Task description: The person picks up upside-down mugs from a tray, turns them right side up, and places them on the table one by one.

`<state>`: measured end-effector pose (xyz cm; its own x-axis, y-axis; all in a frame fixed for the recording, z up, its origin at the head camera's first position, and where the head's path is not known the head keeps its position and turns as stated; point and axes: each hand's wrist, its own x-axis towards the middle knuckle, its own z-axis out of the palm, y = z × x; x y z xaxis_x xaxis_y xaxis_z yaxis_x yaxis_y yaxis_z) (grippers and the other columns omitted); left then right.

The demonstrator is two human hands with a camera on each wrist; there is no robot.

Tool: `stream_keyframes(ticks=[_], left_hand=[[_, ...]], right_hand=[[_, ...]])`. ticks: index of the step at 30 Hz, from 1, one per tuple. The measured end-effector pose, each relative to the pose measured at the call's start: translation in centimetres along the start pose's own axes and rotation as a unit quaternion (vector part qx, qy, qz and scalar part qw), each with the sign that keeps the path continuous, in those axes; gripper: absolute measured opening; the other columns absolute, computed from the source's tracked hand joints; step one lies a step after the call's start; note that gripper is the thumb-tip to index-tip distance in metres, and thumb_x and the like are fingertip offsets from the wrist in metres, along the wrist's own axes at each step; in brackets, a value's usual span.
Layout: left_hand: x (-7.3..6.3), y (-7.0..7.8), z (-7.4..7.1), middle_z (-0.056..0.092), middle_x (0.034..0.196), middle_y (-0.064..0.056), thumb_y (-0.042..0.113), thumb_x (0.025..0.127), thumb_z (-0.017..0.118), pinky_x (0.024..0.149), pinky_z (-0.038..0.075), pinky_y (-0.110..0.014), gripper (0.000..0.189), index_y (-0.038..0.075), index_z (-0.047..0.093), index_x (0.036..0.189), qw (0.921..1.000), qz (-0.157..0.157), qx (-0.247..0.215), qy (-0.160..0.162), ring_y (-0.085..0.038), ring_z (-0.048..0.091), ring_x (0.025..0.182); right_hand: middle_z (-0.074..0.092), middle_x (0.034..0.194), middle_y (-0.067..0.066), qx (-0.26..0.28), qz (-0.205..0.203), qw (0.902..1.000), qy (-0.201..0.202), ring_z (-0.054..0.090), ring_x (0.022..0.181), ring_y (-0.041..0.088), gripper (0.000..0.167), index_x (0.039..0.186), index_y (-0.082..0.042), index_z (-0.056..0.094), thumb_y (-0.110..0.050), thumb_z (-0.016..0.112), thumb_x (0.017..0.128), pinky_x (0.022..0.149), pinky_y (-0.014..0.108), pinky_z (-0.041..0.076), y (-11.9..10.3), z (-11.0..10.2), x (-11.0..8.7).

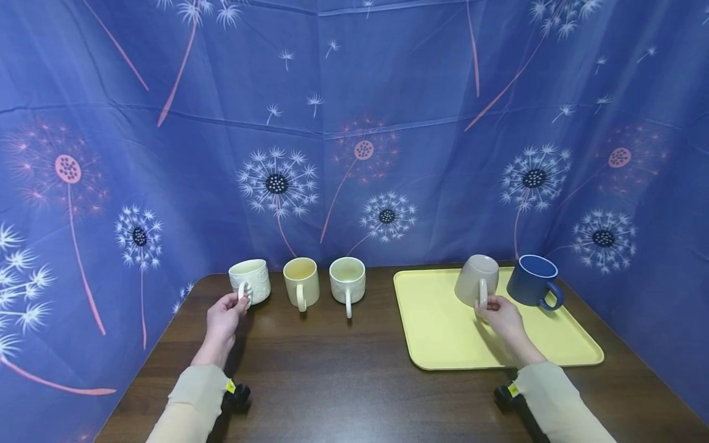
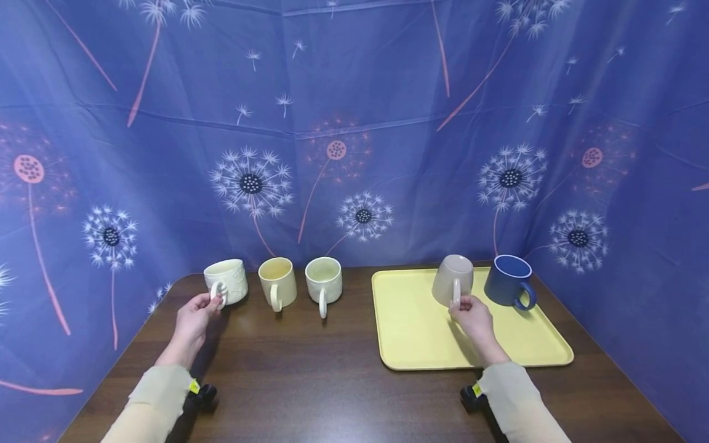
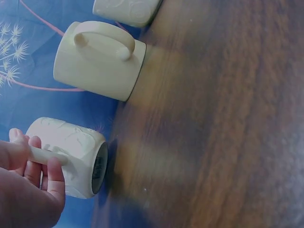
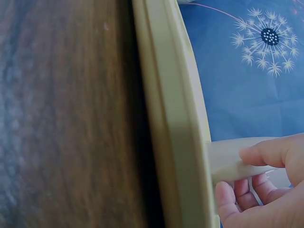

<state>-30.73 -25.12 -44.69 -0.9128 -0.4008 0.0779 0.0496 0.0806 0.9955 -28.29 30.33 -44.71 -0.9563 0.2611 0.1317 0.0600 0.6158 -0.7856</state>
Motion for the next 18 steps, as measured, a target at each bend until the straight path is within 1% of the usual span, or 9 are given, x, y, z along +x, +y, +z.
stream_keyframes(ticks=[2, 4, 6, 10, 14, 18], left_hand=[[-0.2, 0.0, -0.1, 0.060, 0.070, 0.018, 0.004, 0.091, 0.059, 0.067, 0.048, -0.021, 0.017, -0.009, 0.059, 0.102, 0.9999, -0.006, 0.016, 0.000, -0.003, 0.056, 0.066], [-0.6, 0.0, -0.2, 0.060, 0.072, 0.015, 0.003, 0.090, 0.060, 0.066, 0.047, -0.021, 0.016, -0.009, 0.059, 0.101, 0.9996, -0.007, 0.029, -0.002, -0.003, 0.055, 0.065], [-0.9, 0.1, -0.2, 0.061, 0.072, 0.012, 0.001, 0.089, 0.060, 0.065, 0.047, -0.020, 0.016, -0.011, 0.058, 0.101, 0.9995, -0.007, 0.032, -0.005, -0.002, 0.054, 0.063], [-1.2, 0.3, -0.3, 0.062, 0.072, 0.007, -0.002, 0.088, 0.060, 0.063, 0.047, -0.020, 0.022, -0.016, 0.057, 0.105, 0.9987, -0.008, 0.050, -0.008, -0.003, 0.056, 0.061], [-1.3, 0.5, -0.5, 0.066, 0.073, 0.005, -0.001, 0.088, 0.060, 0.062, 0.046, -0.021, 0.027, -0.017, 0.058, 0.109, 0.9971, -0.021, 0.072, -0.011, -0.007, 0.058, 0.061], [-1.6, 0.6, -0.6, 0.070, 0.078, 0.000, -0.004, 0.088, 0.059, 0.061, 0.047, -0.019, 0.030, -0.020, 0.055, 0.113, 0.9971, -0.036, 0.060, -0.030, -0.006, 0.060, 0.062]], right_hand=[[0.064, 0.092, 0.021, 0.000, 0.005, 1.0000, -0.002, 0.052, 0.075, 0.008, 0.038, 0.109, 0.014, 0.054, -0.014, 0.062, 0.085, 0.066, 0.020, 0.043, -0.1, 0.0, -0.1], [0.064, 0.093, 0.022, -0.001, 0.006, 1.0000, 0.000, 0.053, 0.075, 0.009, 0.038, 0.108, 0.014, 0.055, -0.014, 0.062, 0.085, 0.067, 0.022, 0.043, 0.0, 0.0, -0.1], [0.064, 0.093, 0.022, -0.008, 0.007, 0.9999, 0.006, 0.054, 0.076, 0.010, 0.036, 0.106, 0.013, 0.056, -0.015, 0.063, 0.084, 0.068, 0.024, 0.043, 0.0, 0.1, -0.2], [0.065, 0.093, 0.022, -0.017, 0.001, 0.9998, 0.013, 0.056, 0.079, 0.016, 0.034, 0.104, 0.012, 0.058, -0.015, 0.064, 0.085, 0.068, 0.027, 0.044, 0.2, 0.2, -0.2], [0.065, 0.094, 0.023, -0.015, -0.005, 0.9998, 0.015, 0.056, 0.080, 0.015, 0.033, 0.104, 0.011, 0.057, -0.015, 0.065, 0.085, 0.066, 0.026, 0.043, 0.3, 0.3, -0.2], [0.066, 0.095, 0.022, -0.020, -0.013, 0.9994, 0.027, 0.055, 0.077, 0.010, 0.032, 0.105, 0.009, 0.058, -0.015, 0.065, 0.085, 0.068, 0.026, 0.043, 0.5, 0.3, -0.3]])
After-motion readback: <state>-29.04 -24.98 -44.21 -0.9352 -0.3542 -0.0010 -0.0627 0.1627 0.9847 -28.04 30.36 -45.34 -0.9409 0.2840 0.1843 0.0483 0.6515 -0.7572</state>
